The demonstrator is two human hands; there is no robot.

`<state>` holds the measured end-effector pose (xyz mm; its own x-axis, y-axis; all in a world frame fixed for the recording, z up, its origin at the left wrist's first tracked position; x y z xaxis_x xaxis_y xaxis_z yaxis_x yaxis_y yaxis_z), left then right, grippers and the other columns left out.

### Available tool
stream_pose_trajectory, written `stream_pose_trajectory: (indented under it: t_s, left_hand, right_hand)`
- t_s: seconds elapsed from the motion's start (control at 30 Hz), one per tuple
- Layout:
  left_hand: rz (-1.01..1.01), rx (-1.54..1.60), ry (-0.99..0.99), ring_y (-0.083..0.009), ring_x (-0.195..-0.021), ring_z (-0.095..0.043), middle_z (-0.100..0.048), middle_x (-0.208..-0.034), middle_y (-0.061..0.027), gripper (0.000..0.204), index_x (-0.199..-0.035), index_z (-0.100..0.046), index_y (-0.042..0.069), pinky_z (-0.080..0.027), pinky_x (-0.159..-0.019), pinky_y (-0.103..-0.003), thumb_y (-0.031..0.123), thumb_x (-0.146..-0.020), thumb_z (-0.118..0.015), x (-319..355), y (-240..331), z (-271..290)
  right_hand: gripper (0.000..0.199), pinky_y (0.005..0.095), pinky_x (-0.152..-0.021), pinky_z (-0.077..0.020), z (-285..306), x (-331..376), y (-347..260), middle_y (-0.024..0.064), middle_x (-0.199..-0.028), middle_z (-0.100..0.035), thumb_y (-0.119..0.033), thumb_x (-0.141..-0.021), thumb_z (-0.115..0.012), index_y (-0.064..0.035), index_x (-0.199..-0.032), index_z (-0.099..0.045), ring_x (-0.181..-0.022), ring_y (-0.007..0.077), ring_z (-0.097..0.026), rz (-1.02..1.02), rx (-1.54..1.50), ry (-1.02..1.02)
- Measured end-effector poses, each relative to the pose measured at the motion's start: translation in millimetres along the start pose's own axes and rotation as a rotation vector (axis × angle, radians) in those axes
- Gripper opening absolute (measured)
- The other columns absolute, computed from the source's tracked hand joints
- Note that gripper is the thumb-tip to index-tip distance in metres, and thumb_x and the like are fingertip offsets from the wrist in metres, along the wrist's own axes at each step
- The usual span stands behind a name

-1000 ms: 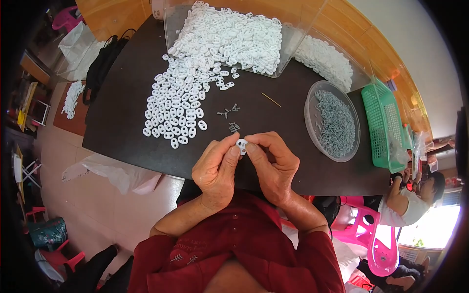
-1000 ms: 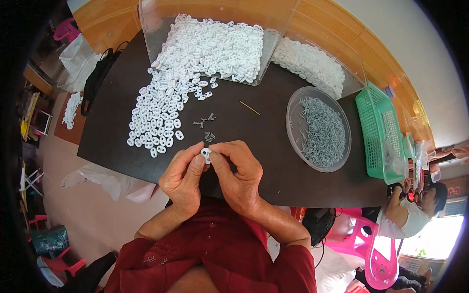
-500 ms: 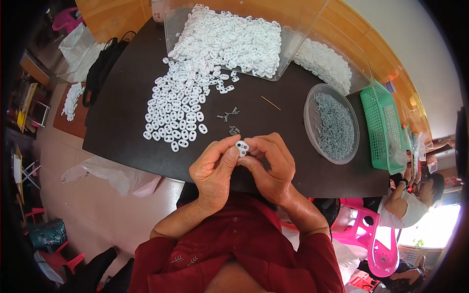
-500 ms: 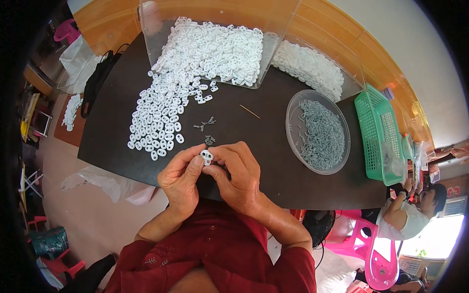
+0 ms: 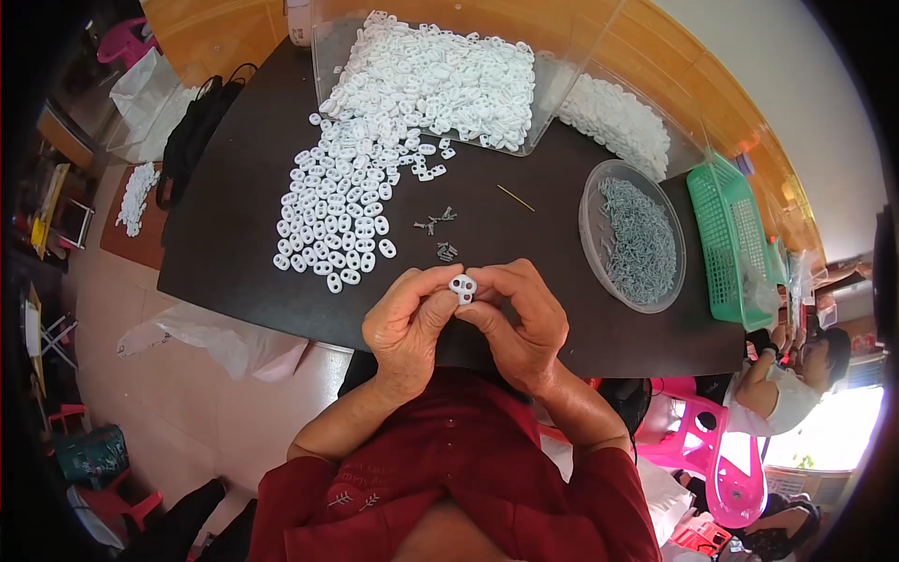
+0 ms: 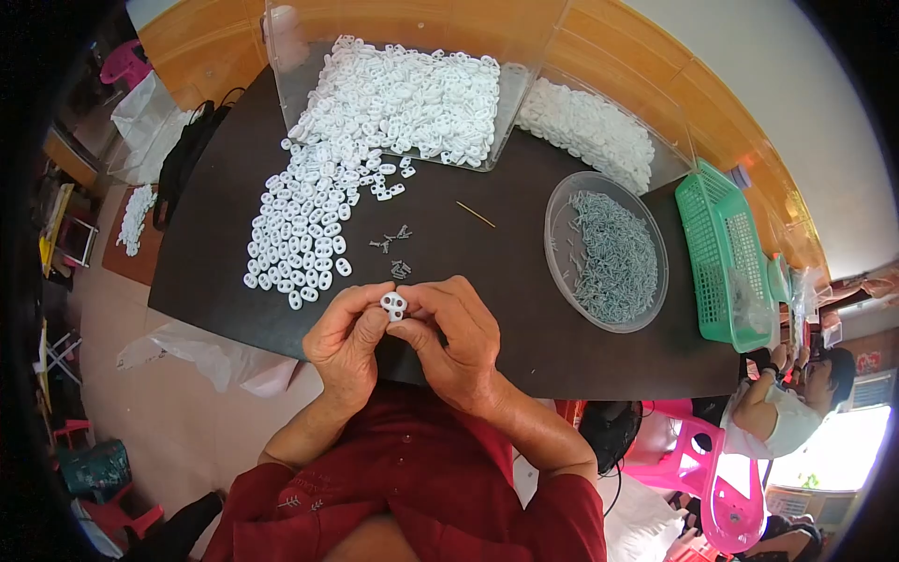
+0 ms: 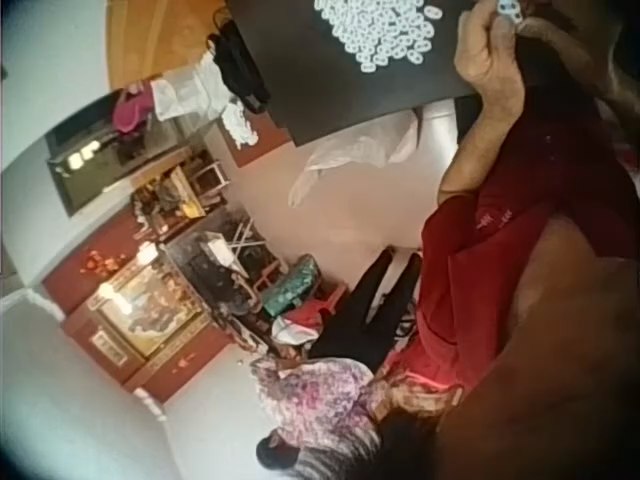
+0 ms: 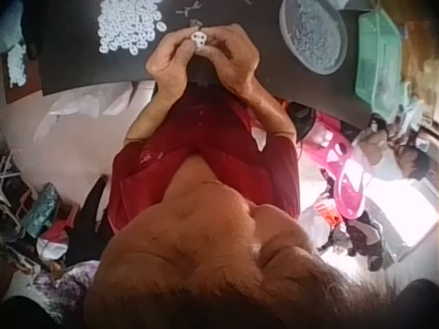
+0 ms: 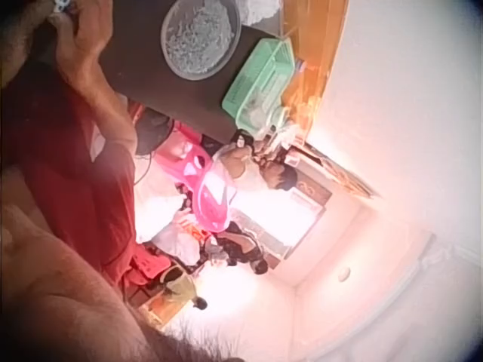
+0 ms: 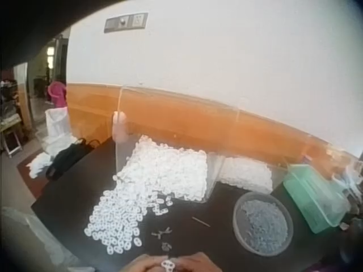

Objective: Manually inserting small metal contacts into white plastic housings at a workbench.

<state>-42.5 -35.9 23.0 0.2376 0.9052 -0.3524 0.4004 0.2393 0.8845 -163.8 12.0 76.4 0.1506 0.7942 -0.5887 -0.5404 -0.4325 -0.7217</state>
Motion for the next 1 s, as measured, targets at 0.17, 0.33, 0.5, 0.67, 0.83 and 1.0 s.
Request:
stream_pose_trajectory:
  t_s: [0.17,0.33,0.5,0.67,0.83,1.0]
  left_hand:
    - [0.007,0.016,0.010,-0.0087,-0.080,-0.055,-0.060,-0.090,-0.0051,0.023,-0.105,-0.061,-0.006,-0.045,-0.072,-0.020,0.009,-0.088,-0.061,-0.8,4.5,0.6]
    - [0.026,-0.040,0.017,-0.0081,-0.080,-0.054,-0.059,-0.090,-0.0043,0.024,-0.107,-0.061,-0.005,-0.043,-0.071,-0.019,0.008,-0.088,-0.061,-0.1,7.0,0.9]
    - [0.003,-0.052,0.004,-0.0081,-0.079,-0.052,-0.058,-0.089,-0.0035,0.023,-0.108,-0.061,-0.004,-0.042,-0.070,-0.019,0.009,-0.089,-0.059,-0.9,6.5,0.0]
    - [0.000,0.006,0.034,-0.0082,-0.079,-0.050,-0.057,-0.087,-0.0024,0.023,-0.107,-0.062,-0.003,-0.041,-0.071,-0.020,0.011,-0.090,-0.058,0.7,6.4,-2.5]
    - [-0.065,-0.037,0.073,-0.0074,-0.075,-0.045,-0.052,-0.083,-0.0005,0.022,-0.105,-0.061,-0.003,-0.037,-0.067,-0.020,0.013,-0.091,-0.057,4.8,9.7,-4.8]
    - [-0.078,-0.014,0.083,-0.0072,-0.074,-0.044,-0.052,-0.083,-0.0002,0.021,-0.104,-0.061,-0.003,-0.036,-0.067,-0.020,0.013,-0.091,-0.056,5.9,9.1,-3.4]
  right_hand:
    - [0.027,0.0230,-0.059,-0.0450,-3.2,-0.8,-3.0,0.0082,-0.083,-0.060,0.003,-0.073,-0.070,0.0026,-0.099,-0.062,-0.068,0.0126,-0.055,0.001,-0.007,-0.008]
    - [0.026,0.0230,-0.058,-0.0441,-4.3,-0.8,-3.6,0.0076,-0.081,-0.060,0.003,-0.073,-0.070,0.0022,-0.098,-0.062,-0.066,0.0128,-0.055,0.038,0.001,0.012]
    - [0.028,0.0272,-0.056,-0.0463,-4.9,-1.6,-4.8,0.0094,-0.079,-0.062,0.004,-0.067,-0.072,0.0021,-0.094,-0.063,-0.066,0.0189,-0.057,0.021,0.041,0.037]
    - [0.029,0.0280,-0.056,-0.0461,-7.3,1.0,-5.0,0.0101,-0.080,-0.063,0.004,-0.066,-0.072,0.0025,-0.094,-0.062,-0.066,0.0203,-0.057,0.051,0.068,0.047]
    - [0.031,0.0294,-0.057,-0.0461,-8.3,4.7,-4.4,0.0110,-0.080,-0.063,0.004,-0.066,-0.071,0.0035,-0.095,-0.062,-0.064,0.0216,-0.058,0.109,0.086,0.065]
    - [0.031,0.0295,-0.056,-0.0460,-11.1,5.1,-7.6,0.0110,-0.079,-0.063,0.003,-0.067,-0.071,0.0036,-0.096,-0.061,-0.063,0.0212,-0.058,0.160,0.108,0.082]
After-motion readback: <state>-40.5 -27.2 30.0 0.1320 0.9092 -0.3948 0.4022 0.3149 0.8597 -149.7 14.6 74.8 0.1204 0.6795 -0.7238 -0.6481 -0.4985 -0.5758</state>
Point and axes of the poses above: each hand's wrist, its own x-axis away from the middle knuckle, its own z-axis out of the back of the hand, y = z × x, the point moved 6 cm from there along -x, towards the middle knuckle
